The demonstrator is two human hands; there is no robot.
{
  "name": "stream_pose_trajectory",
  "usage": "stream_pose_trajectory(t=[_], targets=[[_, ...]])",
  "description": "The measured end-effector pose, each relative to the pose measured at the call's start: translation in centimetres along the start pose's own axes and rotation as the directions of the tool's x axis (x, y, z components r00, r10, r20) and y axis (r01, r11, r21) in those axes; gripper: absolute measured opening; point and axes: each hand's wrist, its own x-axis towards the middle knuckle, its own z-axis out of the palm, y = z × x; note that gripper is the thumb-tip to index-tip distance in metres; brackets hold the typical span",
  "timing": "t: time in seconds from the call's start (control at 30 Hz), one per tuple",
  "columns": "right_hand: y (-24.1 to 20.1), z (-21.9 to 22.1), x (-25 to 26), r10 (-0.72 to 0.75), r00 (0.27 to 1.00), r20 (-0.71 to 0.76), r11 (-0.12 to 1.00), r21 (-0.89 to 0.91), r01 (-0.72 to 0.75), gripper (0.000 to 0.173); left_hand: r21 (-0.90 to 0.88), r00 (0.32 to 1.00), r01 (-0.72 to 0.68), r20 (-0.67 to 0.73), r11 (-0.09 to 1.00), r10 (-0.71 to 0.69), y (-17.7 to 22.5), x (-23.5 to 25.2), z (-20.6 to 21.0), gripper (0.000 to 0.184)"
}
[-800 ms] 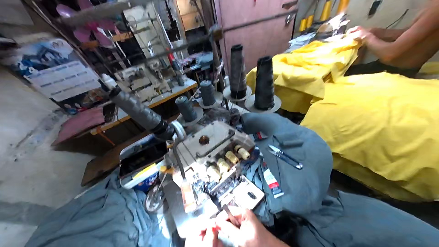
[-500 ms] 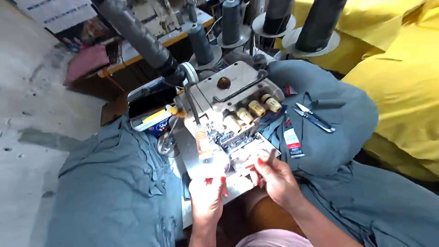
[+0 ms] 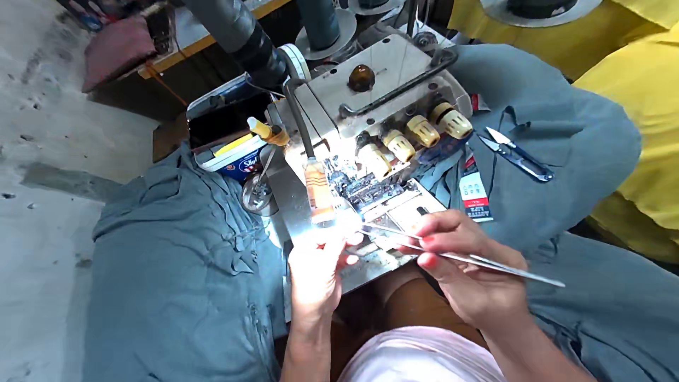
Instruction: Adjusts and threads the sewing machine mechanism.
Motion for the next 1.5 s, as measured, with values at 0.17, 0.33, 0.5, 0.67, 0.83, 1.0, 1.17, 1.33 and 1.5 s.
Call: stream_pose_trajectory(t=[0.17, 0.33, 0.5, 0.67, 0.83, 1.0, 1.17, 1.33, 1.5], targets=[[0.4, 0.8, -0.7, -0.099, 0.988, 0.119, 0.981, -0.152, 0.117, 0.018, -0.060, 0.982, 0.171, -0.072, 0.983, -0.175, 0.6, 0.2, 0.3, 0.034], [0.8, 1.1, -0.9, -0.138, 0.973, 0.185, 0.968, -0.185, 0.172, 0.018, -0.111, 0.982, 0.172, -0.063, 0.979, -0.180, 0.4, 0.4, 0.0, 0.035], [0.8, 1.2, -0.9, -0.139, 0.971, 0.193, 0.968, -0.181, 0.174, 0.018, -0.129, 0.982, 0.143, -0.106, 0.981, -0.157, 0.4, 0.2, 0.1, 0.032], [0.9, 1.3, -0.9, -0.160, 0.965, 0.206, 0.964, -0.176, 0.197, 0.017, -0.135, 0.985, 0.125, -0.104, 0.983, -0.139, 0.2, 0.1, 0.0, 0.033], [1.2, 1.6, -1.0, -0.191, 0.961, 0.201, 0.959, -0.171, 0.227, 0.015, -0.183, 0.985, 0.126, -0.093, 0.975, -0.145, 0.1, 0.0, -0.1, 0.034], [1.2, 1.6, -1.0, -0.198, 0.957, 0.212, 0.953, -0.185, 0.238, 0.015, -0.209, 0.984, 0.140, -0.082, 0.968, -0.160, 0.2, 0.0, -0.2, 0.036], [1.3, 1.7, -1.0, -0.199, 0.956, 0.217, 0.949, -0.200, 0.243, 0.015, -0.209, 0.987, 0.138, -0.057, 0.968, -0.153, 0.1, 0.0, -0.4, 0.036], [1.3, 1.7, -1.0, -0.196, 0.955, 0.222, 0.948, -0.205, 0.243, 0.015, -0.184, 0.986, 0.144, -0.058, 0.972, -0.157, 0.2, 0.0, -0.3, 0.036], [1.1, 1.6, -1.0, -0.172, 0.970, 0.172, 0.958, -0.199, 0.205, 0.014, -0.166, 0.989, 0.124, -0.053, 0.978, -0.135, 0.0, -0.2, -0.5, 0.030]])
